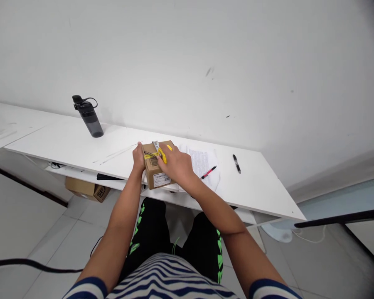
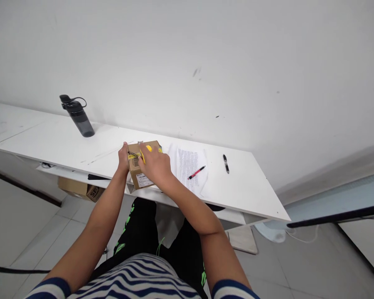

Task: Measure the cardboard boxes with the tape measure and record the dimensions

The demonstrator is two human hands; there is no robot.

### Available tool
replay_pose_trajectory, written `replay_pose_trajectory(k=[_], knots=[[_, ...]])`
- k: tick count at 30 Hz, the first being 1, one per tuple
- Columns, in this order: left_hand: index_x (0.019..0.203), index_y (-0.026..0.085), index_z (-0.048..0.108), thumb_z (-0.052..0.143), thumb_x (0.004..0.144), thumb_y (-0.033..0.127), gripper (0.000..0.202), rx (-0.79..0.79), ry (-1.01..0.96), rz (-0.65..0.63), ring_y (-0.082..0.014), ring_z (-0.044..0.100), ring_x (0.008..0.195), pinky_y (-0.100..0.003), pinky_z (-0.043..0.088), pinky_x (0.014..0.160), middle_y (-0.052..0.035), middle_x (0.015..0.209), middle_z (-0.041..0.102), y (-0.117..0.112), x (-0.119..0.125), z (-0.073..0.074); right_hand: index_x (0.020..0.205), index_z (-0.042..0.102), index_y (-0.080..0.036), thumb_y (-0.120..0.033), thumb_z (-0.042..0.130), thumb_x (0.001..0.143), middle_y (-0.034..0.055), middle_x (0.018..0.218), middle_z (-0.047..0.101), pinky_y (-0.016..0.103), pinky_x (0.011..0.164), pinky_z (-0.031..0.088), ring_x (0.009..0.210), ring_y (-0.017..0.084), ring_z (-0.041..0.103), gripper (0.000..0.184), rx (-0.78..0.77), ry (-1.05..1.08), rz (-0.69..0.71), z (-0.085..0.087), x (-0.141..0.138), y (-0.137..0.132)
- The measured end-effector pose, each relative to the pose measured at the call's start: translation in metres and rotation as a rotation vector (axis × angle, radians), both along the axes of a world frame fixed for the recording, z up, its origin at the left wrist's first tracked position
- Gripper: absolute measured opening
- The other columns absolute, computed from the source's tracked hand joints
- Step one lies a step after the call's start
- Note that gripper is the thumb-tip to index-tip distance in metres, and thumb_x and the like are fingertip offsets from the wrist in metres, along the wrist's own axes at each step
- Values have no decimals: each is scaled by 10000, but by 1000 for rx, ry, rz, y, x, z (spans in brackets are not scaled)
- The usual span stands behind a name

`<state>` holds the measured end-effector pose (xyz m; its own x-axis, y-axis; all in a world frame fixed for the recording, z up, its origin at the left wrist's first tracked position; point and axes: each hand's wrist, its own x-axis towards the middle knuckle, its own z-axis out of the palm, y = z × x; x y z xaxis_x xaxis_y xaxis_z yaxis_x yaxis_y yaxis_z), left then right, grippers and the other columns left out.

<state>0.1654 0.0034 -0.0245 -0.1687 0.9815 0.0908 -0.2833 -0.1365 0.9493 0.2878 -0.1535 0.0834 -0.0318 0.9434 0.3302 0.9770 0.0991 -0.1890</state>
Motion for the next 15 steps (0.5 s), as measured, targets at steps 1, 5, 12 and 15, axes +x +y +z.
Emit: replay_pose_trajectory(k=[1,5,12,15], knots=[[648,190,510,538,823,638,482,1,7,4,-129,500,558,-275,421,589,12,587,554,-1,0,0,1437,413,-271,-420,360,974,163,1148,597,345,705,466,896,271,612,490,-4,3,-11,-1,1,-8],[644,188,511,539,832,629,480,-10,22,20,-129,496,563,-274,420,594,12,585,552,-4,2,3,1437,428,-291,-452,353,969,153,1146,605,316,668,450,821,244,620,500,0,3,-65,-7,5,-31],[614,194,496,501,884,597,486,41,78,-6,-137,481,568,-277,413,600,2,580,551,-5,-1,7,1439,427,-297,-451,357,968,152,1202,604,308,659,439,827,239,626,501,7,6,-80,-9,7,-38],[580,190,509,520,892,561,486,123,245,-37,-148,477,595,-282,391,616,-9,583,552,-2,-12,15,1441,424,-297,-442,360,968,155,1222,594,324,676,445,848,251,628,499,-12,18,-81,-6,6,-37]])
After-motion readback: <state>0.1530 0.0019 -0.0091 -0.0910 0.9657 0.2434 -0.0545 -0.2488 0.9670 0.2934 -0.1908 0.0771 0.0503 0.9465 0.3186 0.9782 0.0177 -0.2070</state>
